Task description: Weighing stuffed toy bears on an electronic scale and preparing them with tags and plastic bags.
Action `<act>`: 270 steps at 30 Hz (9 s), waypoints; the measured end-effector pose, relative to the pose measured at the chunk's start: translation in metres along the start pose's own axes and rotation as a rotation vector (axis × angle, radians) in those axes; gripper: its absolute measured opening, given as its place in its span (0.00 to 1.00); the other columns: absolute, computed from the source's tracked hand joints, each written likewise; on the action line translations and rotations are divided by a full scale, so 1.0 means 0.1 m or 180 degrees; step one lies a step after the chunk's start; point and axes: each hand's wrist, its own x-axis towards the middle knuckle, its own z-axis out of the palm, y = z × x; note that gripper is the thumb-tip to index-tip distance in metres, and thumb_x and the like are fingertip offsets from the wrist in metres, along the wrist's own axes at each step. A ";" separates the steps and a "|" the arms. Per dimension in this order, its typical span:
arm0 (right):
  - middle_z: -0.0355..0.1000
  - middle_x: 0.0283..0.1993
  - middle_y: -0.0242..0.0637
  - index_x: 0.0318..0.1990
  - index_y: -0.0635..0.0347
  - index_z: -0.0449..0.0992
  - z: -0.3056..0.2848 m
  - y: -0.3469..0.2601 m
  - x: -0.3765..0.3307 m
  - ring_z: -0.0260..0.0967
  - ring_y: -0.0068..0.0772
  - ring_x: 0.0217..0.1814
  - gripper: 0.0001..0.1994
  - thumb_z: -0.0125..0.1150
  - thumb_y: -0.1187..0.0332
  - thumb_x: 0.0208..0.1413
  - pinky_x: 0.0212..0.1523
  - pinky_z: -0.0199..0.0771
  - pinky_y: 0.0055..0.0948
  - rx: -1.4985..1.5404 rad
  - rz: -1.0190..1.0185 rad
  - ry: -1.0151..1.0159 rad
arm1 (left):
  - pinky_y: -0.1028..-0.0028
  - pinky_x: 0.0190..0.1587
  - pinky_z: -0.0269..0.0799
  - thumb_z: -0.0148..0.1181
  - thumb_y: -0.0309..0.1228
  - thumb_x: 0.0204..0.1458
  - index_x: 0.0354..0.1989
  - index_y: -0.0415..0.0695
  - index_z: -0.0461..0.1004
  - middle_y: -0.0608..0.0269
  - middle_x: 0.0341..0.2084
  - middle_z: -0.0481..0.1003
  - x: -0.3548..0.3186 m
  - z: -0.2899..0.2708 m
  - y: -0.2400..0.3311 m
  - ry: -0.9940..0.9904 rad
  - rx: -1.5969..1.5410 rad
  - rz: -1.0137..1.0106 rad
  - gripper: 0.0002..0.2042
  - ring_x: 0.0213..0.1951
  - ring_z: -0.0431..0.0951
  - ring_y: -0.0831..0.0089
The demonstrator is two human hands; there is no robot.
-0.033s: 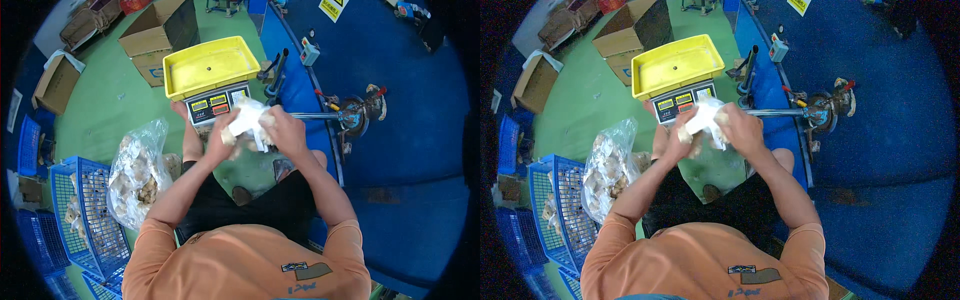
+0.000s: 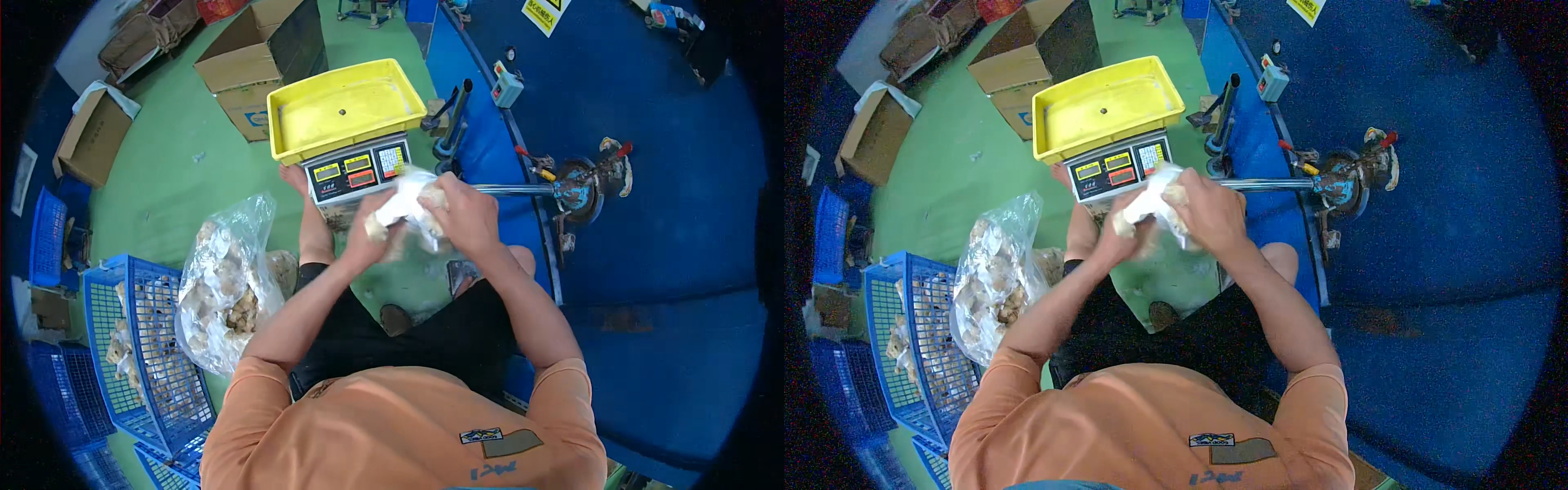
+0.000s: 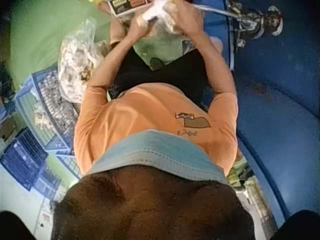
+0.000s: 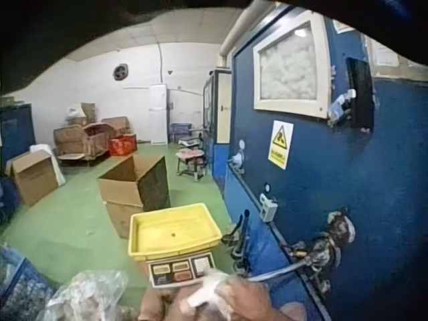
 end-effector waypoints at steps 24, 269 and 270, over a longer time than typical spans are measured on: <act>0.75 0.27 0.46 0.36 0.57 0.71 -0.19 0.32 0.06 0.71 0.53 0.25 0.16 0.63 0.53 0.57 0.29 0.68 0.45 -0.0380 0.0860 -0.0343 | 0.78 0.29 0.78 0.57 0.29 0.61 0.47 0.32 0.70 0.53 0.29 0.78 0.50 -0.17 0.75 0.0473 -0.3343 -0.2940 0.12 0.25 0.79 0.73; 0.78 0.49 0.40 0.42 0.66 0.78 0.92 -1.02 -0.42 0.75 0.35 0.45 0.08 0.58 0.75 0.57 0.44 0.74 0.29 0.2390 -0.0949 -0.1309 | 0.74 0.45 0.74 0.60 0.24 0.52 0.62 0.38 0.60 0.48 0.47 0.74 -1.37 -3.54 1.15 0.3792 0.0735 -0.1467 0.28 0.41 0.77 0.66; 0.78 0.48 0.40 0.41 0.66 0.78 0.94 -0.96 -0.48 0.75 0.36 0.45 0.07 0.58 0.75 0.58 0.45 0.74 0.30 0.2270 -0.0805 -0.1364 | 0.74 0.44 0.74 0.59 0.24 0.52 0.61 0.39 0.62 0.48 0.46 0.74 -1.37 -3.73 1.15 0.4357 0.1061 -0.1091 0.26 0.39 0.77 0.67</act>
